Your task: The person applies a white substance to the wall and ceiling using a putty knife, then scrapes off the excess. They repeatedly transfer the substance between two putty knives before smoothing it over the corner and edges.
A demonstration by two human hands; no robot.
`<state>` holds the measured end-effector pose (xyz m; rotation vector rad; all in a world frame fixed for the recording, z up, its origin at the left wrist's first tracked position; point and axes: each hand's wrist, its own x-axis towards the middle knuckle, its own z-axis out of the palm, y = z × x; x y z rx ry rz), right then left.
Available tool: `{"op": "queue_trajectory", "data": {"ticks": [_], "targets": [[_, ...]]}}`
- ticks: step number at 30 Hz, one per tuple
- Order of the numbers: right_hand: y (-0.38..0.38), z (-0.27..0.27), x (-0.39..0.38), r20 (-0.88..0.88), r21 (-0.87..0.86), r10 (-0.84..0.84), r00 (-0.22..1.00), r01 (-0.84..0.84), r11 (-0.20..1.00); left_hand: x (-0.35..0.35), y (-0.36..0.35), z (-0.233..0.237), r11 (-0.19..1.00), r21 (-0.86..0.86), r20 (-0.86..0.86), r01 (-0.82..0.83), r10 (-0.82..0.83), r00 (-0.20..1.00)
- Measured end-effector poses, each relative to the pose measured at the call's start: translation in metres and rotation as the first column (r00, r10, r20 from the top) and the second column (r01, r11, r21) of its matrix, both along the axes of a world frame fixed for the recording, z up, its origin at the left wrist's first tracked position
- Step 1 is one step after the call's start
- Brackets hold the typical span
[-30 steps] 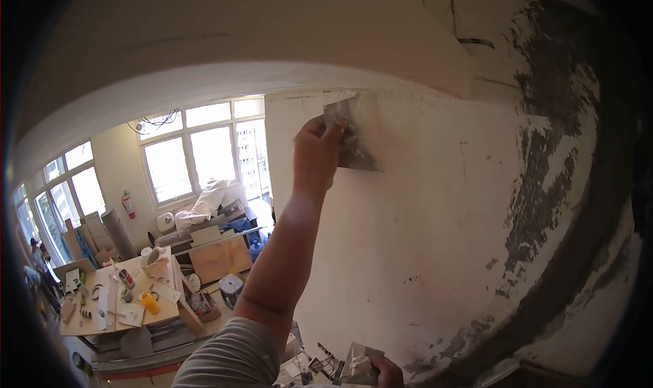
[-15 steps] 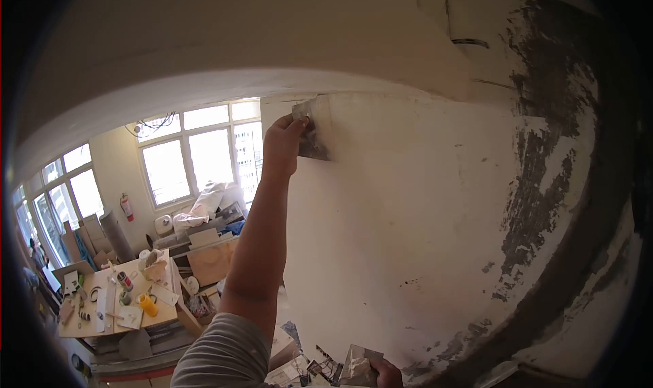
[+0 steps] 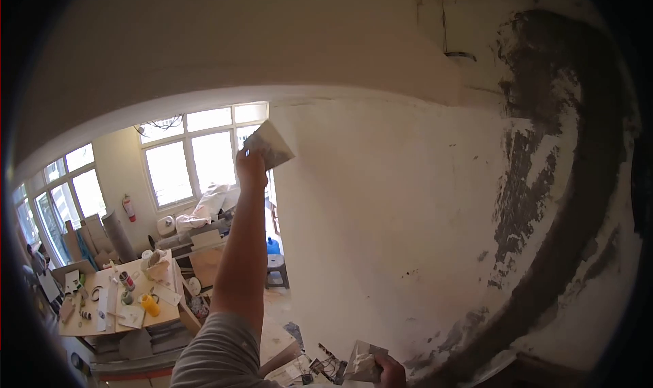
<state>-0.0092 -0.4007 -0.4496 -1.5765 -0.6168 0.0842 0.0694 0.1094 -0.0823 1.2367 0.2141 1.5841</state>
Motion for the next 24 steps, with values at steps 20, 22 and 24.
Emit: {"op": "queue_trajectory", "data": {"ticks": [20, 22, 24], "targets": [[0.085, 0.058, -0.075, -0.476, 0.259, 0.265, 0.839, -0.154, 0.954, -0.287, -0.257, -0.274, 0.577, 0.680, -0.629, 0.453, 0.141, 0.764], [0.090, 0.042, -0.075, -0.227, 0.032, 0.181, 0.957, -0.179, 0.983, -0.299, -0.248, -0.284, 0.550, 0.710, -0.623, 0.440, 0.200, 0.756], [0.101, -0.002, -0.064, -0.378, 0.236, 0.270, 0.886, -0.189, 0.953, -0.313, -0.243, -0.282, 0.531, 0.725, -0.634, 0.439, 0.267, 0.726]]}}
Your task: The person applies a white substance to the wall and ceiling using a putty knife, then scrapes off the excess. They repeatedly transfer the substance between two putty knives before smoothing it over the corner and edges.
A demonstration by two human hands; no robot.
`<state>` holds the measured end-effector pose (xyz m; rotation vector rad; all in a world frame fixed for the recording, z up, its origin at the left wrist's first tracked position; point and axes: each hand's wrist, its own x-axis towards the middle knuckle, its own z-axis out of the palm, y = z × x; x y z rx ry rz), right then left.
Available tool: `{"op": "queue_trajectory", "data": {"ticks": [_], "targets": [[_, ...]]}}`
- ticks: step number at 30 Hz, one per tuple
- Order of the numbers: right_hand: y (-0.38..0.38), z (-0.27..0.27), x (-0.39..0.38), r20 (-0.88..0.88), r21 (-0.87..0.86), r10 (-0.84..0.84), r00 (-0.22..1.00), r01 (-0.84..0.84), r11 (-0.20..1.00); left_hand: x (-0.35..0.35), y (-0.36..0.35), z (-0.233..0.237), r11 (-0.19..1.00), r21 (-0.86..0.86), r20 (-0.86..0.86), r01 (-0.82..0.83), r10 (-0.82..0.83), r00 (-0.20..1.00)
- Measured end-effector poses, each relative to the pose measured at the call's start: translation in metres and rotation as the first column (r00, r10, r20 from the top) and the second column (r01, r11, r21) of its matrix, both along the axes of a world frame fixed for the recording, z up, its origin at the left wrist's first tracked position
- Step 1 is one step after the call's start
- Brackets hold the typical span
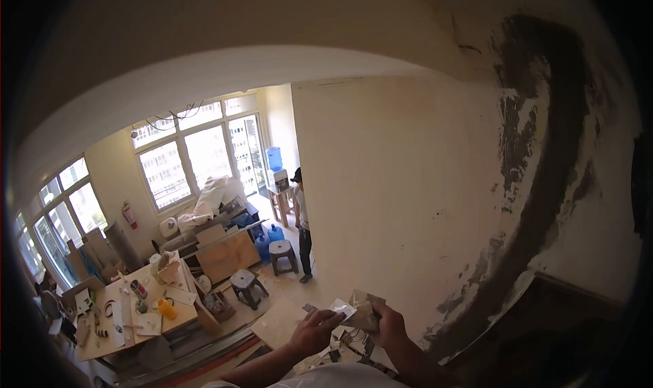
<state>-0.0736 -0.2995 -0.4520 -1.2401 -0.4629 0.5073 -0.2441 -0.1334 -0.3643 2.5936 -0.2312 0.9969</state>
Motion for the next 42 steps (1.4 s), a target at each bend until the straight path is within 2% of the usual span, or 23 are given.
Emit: {"op": "queue_trajectory", "data": {"ticks": [1, 4, 5, 6, 9, 10, 12, 13, 14, 15, 17, 18, 19, 20, 22, 24, 25, 26, 27, 32, 35, 38, 42], "targets": [[-0.001, -0.004, -0.004, 0.229, -0.128, -0.029, 0.973, 0.060, 0.990, -0.005, 0.007, -0.006, 1.000, -0.011, -0.004, 0.007, -0.007, 1.000], [-0.016, 0.089, -0.049, 0.270, -0.262, -0.006, 0.963, 0.079, 0.962, -0.018, 0.022, -0.018, 0.997, 0.029, -0.068, -0.076, 0.078, 0.995], [-0.009, 0.083, -0.048, -0.236, 0.042, 0.034, 0.971, -0.024, 0.999, -0.025, 0.032, -0.025, 0.999, 0.014, -0.182, -0.030, 0.032, 0.983], [-0.001, 0.082, -0.049, -0.648, 0.350, 0.211, 0.732, 0.039, 0.936, -0.028, 0.037, -0.036, 0.992, -0.094, -0.201, -0.079, 0.059, 0.978], [0.011, 0.094, -0.050, -0.618, 0.306, 0.196, 0.761, 0.003, 0.952, -0.043, 0.046, -0.062, 0.876, -0.406, -0.220, -0.261, 0.183, 0.958], [0.015, 0.093, -0.047, -0.611, 0.311, 0.212, 0.763, -0.014, 0.950, -0.046, 0.052, -0.061, 0.807, -0.434, -0.339, -0.400, 0.265, 0.903], [0.026, 0.103, -0.047, -0.608, 0.297, 0.198, 0.769, -0.011, 0.955, -0.051, 0.073, -0.082, 0.622, -0.501, -0.484, -0.601, 0.374, 0.791], [0.032, 0.095, -0.040, -0.574, 0.295, 0.212, 0.791, -0.041, 0.954, -0.056, 0.068, -0.053, 0.527, -0.637, -0.493, -0.562, 0.282, 0.823], [0.036, 0.102, -0.040, -0.582, 0.267, 0.199, 0.788, -0.045, 0.963, -0.056, 0.077, -0.065, 0.367, -0.839, -0.348, -0.402, 0.206, 0.915], [0.040, 0.109, -0.039, -0.590, 0.239, 0.185, 0.786, -0.049, 0.970, -0.059, 0.072, -0.036, 0.159, -0.921, -0.341, -0.354, 0.105, 0.934], [0.049, 0.098, -0.020, -0.560, 0.206, 0.266, 0.785, -0.179, 0.962, -0.059, 0.073, -0.017, -0.178, -0.982, -0.077, -0.070, 0.037, 0.996], [0.051, 0.090, -0.013, -0.542, 0.191, 0.314, 0.780, -0.250, 0.949, -0.063, 0.072, 0.000, -0.154, -0.987, -0.028, -0.037, -0.058, 0.998], [0.050, 0.091, -0.012, -0.540, 0.178, 0.318, 0.779, -0.263, 0.948, -0.063, 0.073, 0.004, 0.008, -0.998, -0.055, -0.055, -0.044, 0.997], [0.049, 0.097, -0.010, -0.531, 0.168, 0.328, 0.781, -0.282, 0.944, -0.067, 0.077, 0.008, 0.247, -0.956, -0.160, -0.156, 0.003, 0.987], [0.049, 0.091, -0.002, -0.416, 0.118, 0.348, 0.840, -0.329, 0.937, -0.066, 0.067, 0.033, 0.690, -0.644, -0.277, -0.331, 0.193, 0.941], [0.054, 0.081, 0.005, -0.309, 0.113, 0.395, 0.865, -0.379, 0.918, -0.057, 0.060, 0.045, 0.843, -0.450, -0.066, -0.295, 0.298, 0.952], [0.060, 0.084, 0.006, -0.324, 0.140, 0.414, 0.851, -0.389, 0.910, -0.052, 0.060, 0.042, 0.734, -0.603, -0.135, -0.311, 0.291, 0.947], [0.059, 0.096, 0.000, -0.497, 0.197, 0.403, 0.769, -0.352, 0.915, -0.047, 0.059, 0.037, 0.602, -0.733, -0.187, -0.316, 0.269, 0.945], [0.058, 0.085, 0.004, -0.444, 0.219, 0.473, 0.761, -0.420, 0.881, -0.048, 0.049, 0.042, 0.492, -0.783, -0.247, -0.381, 0.316, 0.916], [0.078, 0.096, -0.006, -0.472, 0.042, 0.175, 0.864, -0.177, 0.983, -0.026, 0.029, 0.012, 0.716, -0.625, -0.001, -0.311, 0.398, 0.917], [0.091, 0.082, -0.005, -0.098, -0.106, 0.082, 0.992, -0.093, 0.990, -0.011, 0.000, 0.005, 0.793, -0.577, 0.056, -0.195, 0.277, 0.959], [0.106, 0.096, -0.001, -0.389, 0.015, 0.170, 0.905, -0.178, 0.984, -0.007, 0.005, -0.010, 0.870, -0.357, 0.073, -0.341, 0.390, 0.918], [0.128, 0.098, -0.002, -0.339, -0.036, 0.251, 0.907, -0.279, 0.960, -0.019, 0.016, -0.029, 0.817, -0.289, -0.013, -0.498, 0.517, 0.856]]}}
